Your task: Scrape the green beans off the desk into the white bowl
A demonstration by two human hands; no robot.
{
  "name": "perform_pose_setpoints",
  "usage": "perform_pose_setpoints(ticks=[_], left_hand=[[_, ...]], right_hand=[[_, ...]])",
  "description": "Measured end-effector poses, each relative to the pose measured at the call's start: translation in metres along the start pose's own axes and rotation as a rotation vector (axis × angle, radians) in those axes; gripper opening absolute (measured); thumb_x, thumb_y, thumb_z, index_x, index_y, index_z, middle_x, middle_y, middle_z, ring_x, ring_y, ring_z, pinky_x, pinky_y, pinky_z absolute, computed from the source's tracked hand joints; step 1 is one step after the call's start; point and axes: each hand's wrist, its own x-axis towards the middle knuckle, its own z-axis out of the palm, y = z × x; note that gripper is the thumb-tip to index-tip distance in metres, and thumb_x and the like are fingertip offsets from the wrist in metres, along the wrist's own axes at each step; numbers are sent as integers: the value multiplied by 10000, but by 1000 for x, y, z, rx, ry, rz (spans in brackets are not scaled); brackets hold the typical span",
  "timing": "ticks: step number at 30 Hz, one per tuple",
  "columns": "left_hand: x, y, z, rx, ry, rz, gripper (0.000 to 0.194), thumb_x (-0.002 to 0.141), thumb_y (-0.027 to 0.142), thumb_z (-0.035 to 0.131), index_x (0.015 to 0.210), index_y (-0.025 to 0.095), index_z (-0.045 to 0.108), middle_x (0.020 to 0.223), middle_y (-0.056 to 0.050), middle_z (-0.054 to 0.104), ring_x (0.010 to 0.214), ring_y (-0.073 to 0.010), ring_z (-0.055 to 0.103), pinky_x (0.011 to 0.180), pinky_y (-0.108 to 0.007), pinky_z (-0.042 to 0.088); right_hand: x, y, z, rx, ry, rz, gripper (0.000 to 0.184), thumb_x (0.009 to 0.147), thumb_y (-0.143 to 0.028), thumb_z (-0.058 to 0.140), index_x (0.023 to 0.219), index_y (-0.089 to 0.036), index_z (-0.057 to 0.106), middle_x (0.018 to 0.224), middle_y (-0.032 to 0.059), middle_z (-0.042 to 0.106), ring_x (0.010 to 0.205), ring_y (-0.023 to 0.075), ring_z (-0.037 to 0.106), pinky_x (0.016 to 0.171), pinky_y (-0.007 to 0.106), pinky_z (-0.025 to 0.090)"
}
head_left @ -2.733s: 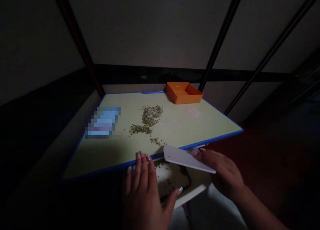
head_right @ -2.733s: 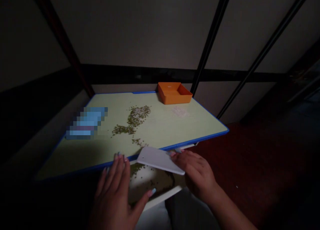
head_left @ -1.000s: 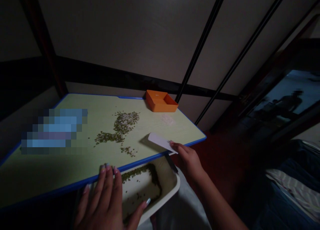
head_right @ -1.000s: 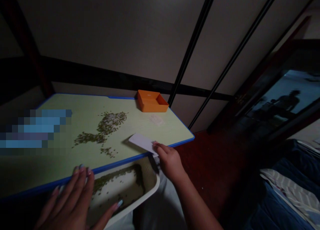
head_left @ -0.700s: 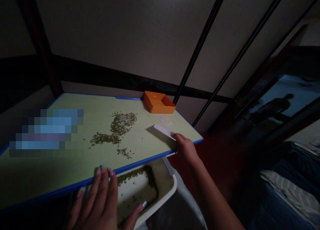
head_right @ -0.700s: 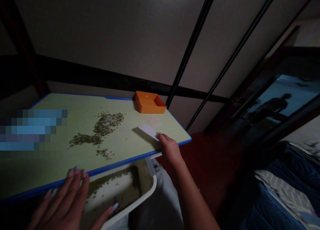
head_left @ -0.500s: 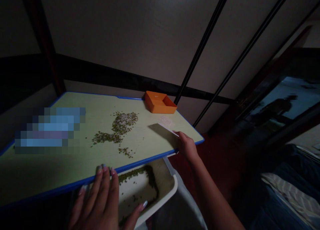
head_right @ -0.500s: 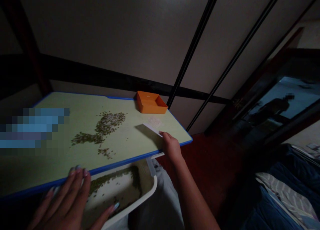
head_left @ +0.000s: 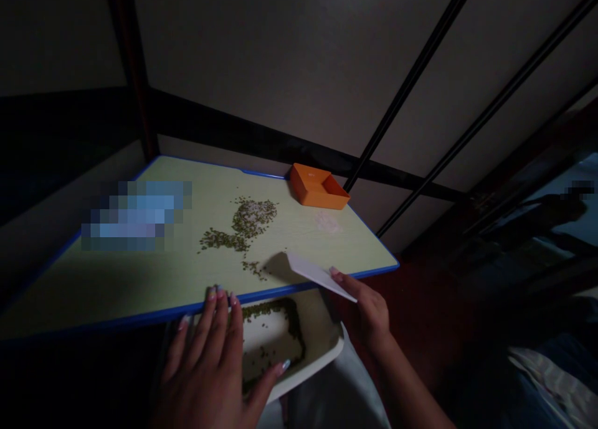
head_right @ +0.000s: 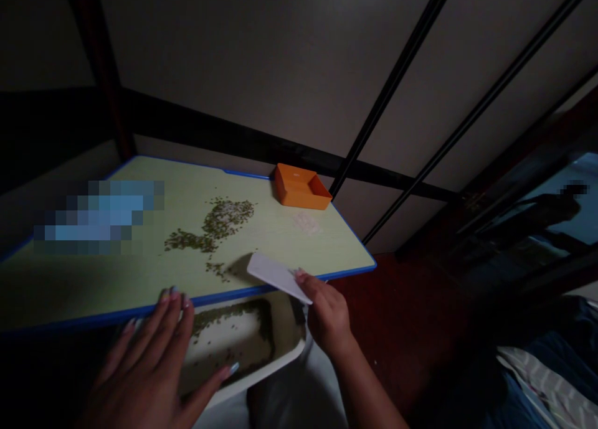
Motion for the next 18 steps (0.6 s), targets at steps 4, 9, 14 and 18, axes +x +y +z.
perform_pose_setpoints(ticks=[4,9,14,18], left_hand=[[0,0,-1,-5,8,-12,958,898,710,326,1485,-45,279,1444,-331,492,1373,-432,433,1085,-568,303],[2,1,-2,-13,11,-11,927,903,701,327,1427,-63,372,1438,-341,492,1373,-437,427,1094,-565,288],[2,2,-3,-16,1,-18,913,900,690,342,1401,-69,409,1441,-337,492,1371,-435,433,1108,-556,268],[1,2,-4,-11,-13,-33,945,893,726,328,1419,-56,394,1454,-322,489,1386,-420,425,1112,-545,276]], right_hand=[[6,-22,-4,22,27,-135,445,922,-56,527,1362,-108,571,1101,181,767,1041,250,748,855,355,641],[5,-31,-7,56,-5,-134,450,948,-53,474,1391,-108,532,1094,196,765,1067,241,739,858,349,637],[1,-32,-11,65,-39,-97,426,931,-43,491,1342,-124,567,1079,187,770,1043,243,748,847,350,641],[4,-35,-12,51,-29,-115,390,936,-53,471,1302,-112,593,1019,177,783,990,231,764,823,320,644]])
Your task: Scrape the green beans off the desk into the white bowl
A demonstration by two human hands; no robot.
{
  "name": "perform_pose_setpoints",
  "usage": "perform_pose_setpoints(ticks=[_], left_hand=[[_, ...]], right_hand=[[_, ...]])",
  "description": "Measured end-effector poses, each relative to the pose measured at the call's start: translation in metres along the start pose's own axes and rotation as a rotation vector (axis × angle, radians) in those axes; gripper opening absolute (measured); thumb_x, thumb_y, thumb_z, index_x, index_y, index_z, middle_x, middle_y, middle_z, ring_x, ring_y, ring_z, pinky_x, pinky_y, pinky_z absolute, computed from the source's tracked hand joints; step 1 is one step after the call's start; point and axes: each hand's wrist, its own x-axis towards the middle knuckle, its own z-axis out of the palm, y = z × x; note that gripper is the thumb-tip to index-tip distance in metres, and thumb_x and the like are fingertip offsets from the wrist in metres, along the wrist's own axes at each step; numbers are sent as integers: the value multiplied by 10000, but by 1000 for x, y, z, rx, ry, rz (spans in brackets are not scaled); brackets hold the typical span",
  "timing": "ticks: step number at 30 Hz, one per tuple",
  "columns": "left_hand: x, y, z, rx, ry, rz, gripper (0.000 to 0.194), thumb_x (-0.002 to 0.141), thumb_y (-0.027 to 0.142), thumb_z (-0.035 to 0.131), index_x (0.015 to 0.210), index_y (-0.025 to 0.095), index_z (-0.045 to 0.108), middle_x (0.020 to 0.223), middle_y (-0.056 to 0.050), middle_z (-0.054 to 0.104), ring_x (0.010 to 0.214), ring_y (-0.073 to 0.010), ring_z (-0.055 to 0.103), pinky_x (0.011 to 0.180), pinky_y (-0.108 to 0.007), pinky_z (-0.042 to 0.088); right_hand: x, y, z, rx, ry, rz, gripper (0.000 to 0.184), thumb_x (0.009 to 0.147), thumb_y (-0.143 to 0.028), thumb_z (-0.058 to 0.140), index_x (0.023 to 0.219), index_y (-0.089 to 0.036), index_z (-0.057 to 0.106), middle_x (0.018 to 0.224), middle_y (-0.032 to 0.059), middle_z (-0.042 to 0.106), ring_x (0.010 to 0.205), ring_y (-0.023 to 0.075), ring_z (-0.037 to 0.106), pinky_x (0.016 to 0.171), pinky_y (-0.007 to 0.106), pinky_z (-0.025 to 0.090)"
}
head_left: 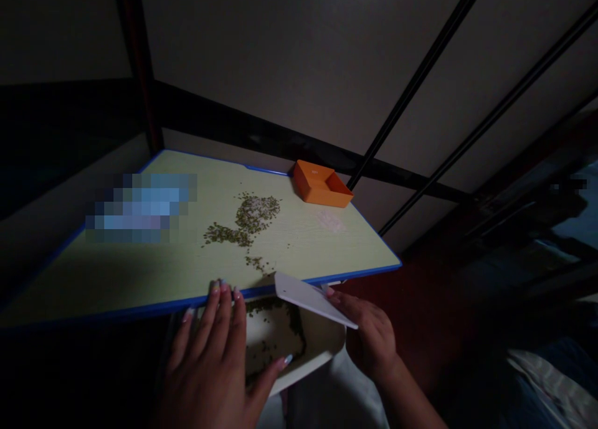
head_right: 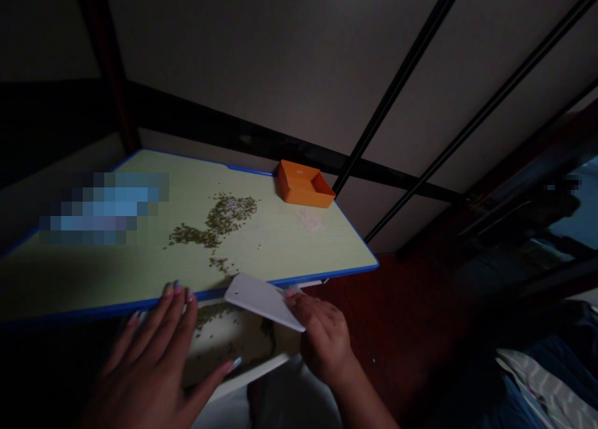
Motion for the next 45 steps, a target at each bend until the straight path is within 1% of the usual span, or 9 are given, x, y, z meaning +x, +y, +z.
perform_pose_setpoints(ticks=[6,11,16,19,25,28,33,39,45], left_hand=[[1,0,-1,-1,-7,11,923,896,706,352,1413,-57,405,1462,-325,478,1390,-423,418,1116,-553,271],[0,1,-2,-7,3,15,932,899,714,328,1384,-75,436,1454,-337,479,1381,-434,421,1107,-561,273],[2,0,-1,-6,8,26,931,910,712,298,1362,-86,460,1420,-347,508,1345,-445,458,1093,-564,282],[3,0,0,-12,15,21,927,913,708,291,1374,-82,446,1423,-345,507,1345,-446,459,1097,-564,280],[0,-1,2,-9,19,21,918,910,688,302,1433,-63,362,1428,-346,501,1360,-447,444,1111,-574,267],[0,-1,2,-12,15,23,914,910,675,312,1457,-58,321,1428,-344,502,1358,-447,445,1111,-570,264],[1,-1,3,-19,21,20,910,916,661,304,1456,-70,318,1428,-353,493,1359,-455,434,1104,-579,269],[2,-2,2,-20,30,34,935,912,679,298,1460,-78,307,1406,-359,510,1330,-459,462,1089,-585,283],[2,-1,3,-13,21,32,932,914,675,300,1477,-67,278,1409,-357,510,1338,-464,454,1081,-594,295]], right_hand=[[3,0,4,2,-36,45,462,914,-32,454,1349,-149,555,1049,164,782,995,223,763,820,319,643],[7,1,7,15,-70,28,464,897,-46,464,1341,-143,557,1084,167,775,1015,230,757,818,324,642],[16,-4,11,-68,-133,5,460,906,-47,429,1342,-125,552,1085,162,776,985,248,766,767,341,653],[22,-10,15,-129,-153,-12,480,906,-42,414,1365,-115,537,1095,165,773,977,248,767,726,338,655],[29,-20,19,-226,-193,-20,567,888,-32,412,1450,-88,456,1128,185,759,983,265,764,730,355,655],[30,-21,19,-251,-190,-6,547,886,-33,422,1428,-69,485,1117,198,759,952,280,769,703,369,657],[27,-19,19,-271,-212,18,509,877,-35,446,1375,-45,547,1106,224,753,929,298,768,684,391,655],[26,-17,20,-331,-207,37,461,869,-50,455,1309,-77,591,1104,196,762,913,273,769,687,359,654],[27,-14,19,-343,-230,45,530,814,-14,443,1320,-82,583,1118,191,759,931,265,769,706,350,654]])
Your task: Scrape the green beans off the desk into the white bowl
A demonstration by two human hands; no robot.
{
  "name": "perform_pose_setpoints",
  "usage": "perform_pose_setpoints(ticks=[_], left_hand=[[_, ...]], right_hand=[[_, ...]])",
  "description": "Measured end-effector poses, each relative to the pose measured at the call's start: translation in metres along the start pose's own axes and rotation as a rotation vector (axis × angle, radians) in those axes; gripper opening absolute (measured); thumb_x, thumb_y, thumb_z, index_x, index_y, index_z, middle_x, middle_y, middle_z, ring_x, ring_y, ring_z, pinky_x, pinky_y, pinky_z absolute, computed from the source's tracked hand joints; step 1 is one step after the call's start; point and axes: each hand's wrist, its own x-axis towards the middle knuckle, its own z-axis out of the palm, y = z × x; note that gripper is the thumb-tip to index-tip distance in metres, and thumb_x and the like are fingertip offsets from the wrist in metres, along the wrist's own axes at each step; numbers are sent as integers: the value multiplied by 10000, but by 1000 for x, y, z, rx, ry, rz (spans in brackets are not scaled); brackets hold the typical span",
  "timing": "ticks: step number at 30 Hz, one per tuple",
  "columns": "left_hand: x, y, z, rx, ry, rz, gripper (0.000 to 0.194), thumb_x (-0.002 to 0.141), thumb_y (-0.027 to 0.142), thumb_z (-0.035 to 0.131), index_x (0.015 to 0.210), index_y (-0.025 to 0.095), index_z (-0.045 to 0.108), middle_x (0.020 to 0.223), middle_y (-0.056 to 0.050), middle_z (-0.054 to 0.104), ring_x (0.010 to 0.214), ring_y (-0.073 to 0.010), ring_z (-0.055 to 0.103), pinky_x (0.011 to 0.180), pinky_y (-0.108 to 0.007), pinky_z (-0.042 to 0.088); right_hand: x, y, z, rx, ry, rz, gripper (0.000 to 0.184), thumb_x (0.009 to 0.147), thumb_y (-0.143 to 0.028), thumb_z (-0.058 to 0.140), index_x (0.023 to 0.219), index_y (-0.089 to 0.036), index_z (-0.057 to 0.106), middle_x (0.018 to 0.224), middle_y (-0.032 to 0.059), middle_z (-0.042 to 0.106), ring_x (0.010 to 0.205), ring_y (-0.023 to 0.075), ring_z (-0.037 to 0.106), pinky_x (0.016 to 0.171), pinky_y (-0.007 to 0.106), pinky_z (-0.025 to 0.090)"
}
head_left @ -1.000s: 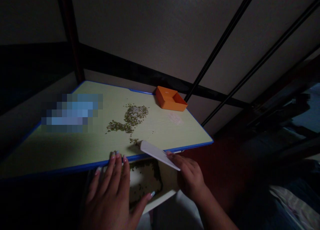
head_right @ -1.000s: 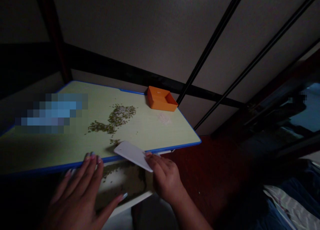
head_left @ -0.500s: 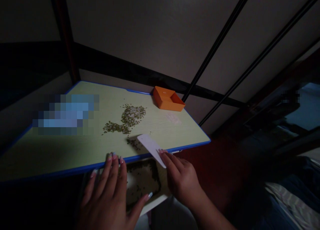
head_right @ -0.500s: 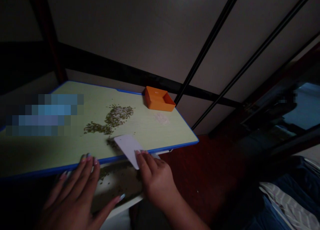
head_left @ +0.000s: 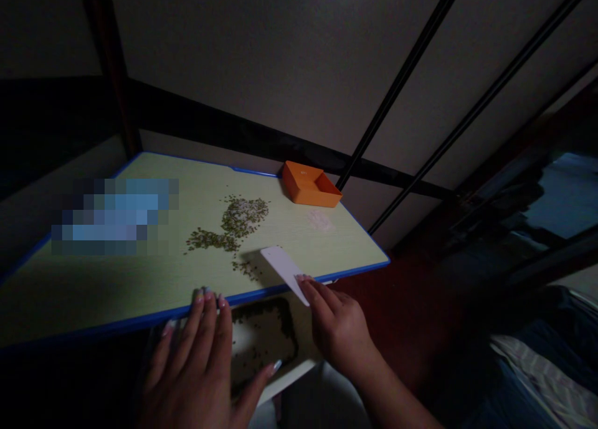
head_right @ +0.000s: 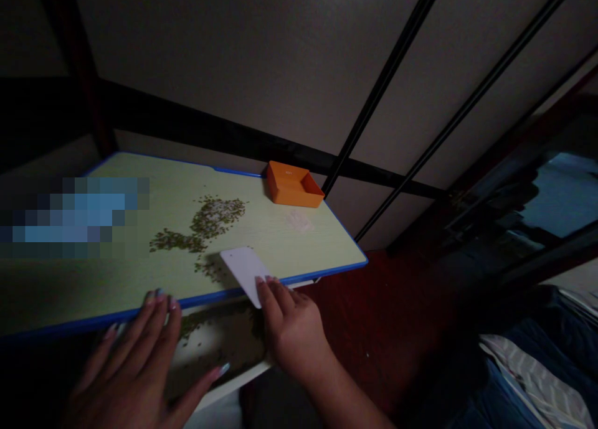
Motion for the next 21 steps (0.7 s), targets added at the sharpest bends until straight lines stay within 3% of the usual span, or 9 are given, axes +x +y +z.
perform_pose_setpoints(ticks=[6,13,21], left_hand=[[-3,-1,2,-2,1,-15,973,900,699,298,1537,-20,146,1421,-344,504,1343,-458,453,1077,-600,308],[-4,-3,8,-47,27,-14,954,905,660,343,1543,-23,152,1449,-356,459,1364,-459,415,1087,-620,299],[-4,-1,10,-76,52,-37,929,906,629,383,1557,9,149,1514,-327,398,1390,-440,392,1115,-624,284]], right_hand=[[-3,12,12,22,-33,52,579,794,6,444,1335,-126,603,1174,176,745,965,254,762,749,352,649],[7,33,19,65,-143,145,589,778,21,503,1325,-156,634,1226,144,731,1005,230,752,863,318,622],[21,57,26,122,-228,307,577,799,17,496,1337,-142,630,1211,145,731,953,229,753,832,290,607]])
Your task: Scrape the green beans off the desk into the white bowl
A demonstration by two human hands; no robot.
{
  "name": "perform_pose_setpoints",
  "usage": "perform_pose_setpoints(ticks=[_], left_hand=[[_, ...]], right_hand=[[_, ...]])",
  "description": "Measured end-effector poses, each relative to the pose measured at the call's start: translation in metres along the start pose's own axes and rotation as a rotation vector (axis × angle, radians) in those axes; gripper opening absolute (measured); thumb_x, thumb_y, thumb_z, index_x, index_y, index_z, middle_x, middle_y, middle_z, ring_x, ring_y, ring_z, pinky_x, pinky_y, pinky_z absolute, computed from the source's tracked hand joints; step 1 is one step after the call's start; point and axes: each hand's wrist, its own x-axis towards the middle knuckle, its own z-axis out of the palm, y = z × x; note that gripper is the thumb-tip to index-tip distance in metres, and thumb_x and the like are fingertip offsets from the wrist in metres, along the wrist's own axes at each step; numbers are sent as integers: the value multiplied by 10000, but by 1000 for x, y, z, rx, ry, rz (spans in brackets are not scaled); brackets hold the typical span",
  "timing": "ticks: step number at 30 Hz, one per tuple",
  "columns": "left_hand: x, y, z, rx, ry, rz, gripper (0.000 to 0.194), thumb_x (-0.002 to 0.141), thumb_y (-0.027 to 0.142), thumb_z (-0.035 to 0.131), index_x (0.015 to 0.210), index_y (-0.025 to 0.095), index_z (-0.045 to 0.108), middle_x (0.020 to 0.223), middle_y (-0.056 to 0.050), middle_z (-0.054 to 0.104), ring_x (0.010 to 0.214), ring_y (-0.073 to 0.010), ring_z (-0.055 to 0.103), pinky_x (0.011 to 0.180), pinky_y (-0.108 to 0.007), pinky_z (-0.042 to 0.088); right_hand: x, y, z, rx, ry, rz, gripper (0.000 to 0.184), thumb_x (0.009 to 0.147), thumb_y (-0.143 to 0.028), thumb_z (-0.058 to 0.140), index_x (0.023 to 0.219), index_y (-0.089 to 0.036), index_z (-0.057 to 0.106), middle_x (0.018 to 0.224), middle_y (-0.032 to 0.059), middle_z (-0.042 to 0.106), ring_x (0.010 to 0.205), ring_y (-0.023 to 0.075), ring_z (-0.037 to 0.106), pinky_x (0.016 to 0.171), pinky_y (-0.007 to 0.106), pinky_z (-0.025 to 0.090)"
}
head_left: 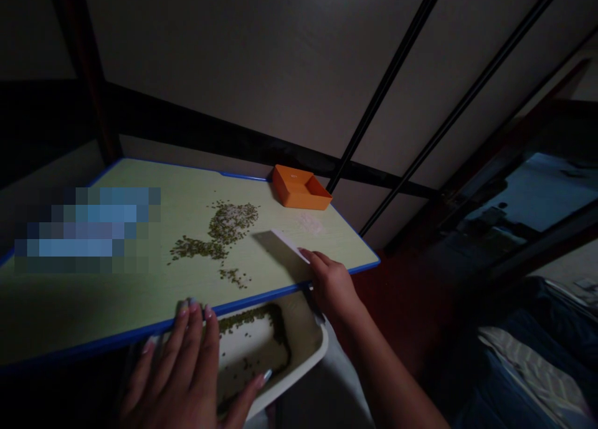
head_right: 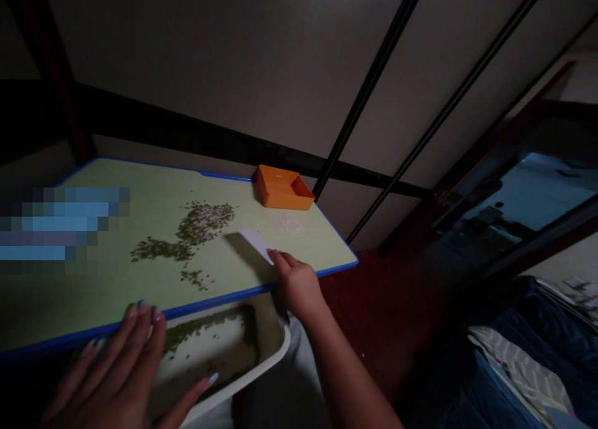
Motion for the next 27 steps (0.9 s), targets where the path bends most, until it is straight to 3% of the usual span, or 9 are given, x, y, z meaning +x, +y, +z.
perform_pose_setpoints(ticks=[6,13,17,21,27], left_hand=[[-1,0,0,-13,14,-1,904,923,605,370,1551,-12,162,1557,-312,341,1388,-439,388,1131,-616,270],[-2,-3,4,-20,28,17,915,917,608,390,1558,1,150,1674,-187,97,1423,-407,326,1191,-569,178],[-3,-3,3,-11,24,12,936,905,637,387,1556,3,163,1613,-268,263,1407,-410,362,1169,-580,218],[-1,-1,0,19,15,26,944,903,646,361,1547,-16,167,1479,-335,439,1367,-435,414,1123,-599,268],[2,0,-4,53,-1,44,945,912,649,333,1535,-42,170,1423,-353,485,1336,-452,435,1072,-596,303]], right_hand=[[19,21,5,9,-7,171,543,842,-3,465,1335,-153,636,1207,140,733,949,250,751,835,295,586],[26,29,13,-3,27,281,549,843,-30,461,1341,-182,636,1234,133,727,972,243,746,850,278,559],[18,35,21,52,127,287,555,806,-39,462,1324,-140,632,1112,149,766,891,240,751,787,290,568],[11,36,25,162,226,206,499,800,-62,448,1229,-168,678,1010,104,785,834,211,745,760,270,563],[7,21,20,396,187,5,391,876,-121,445,1151,-204,711,1000,74,780,849,206,734,782,303,580]])
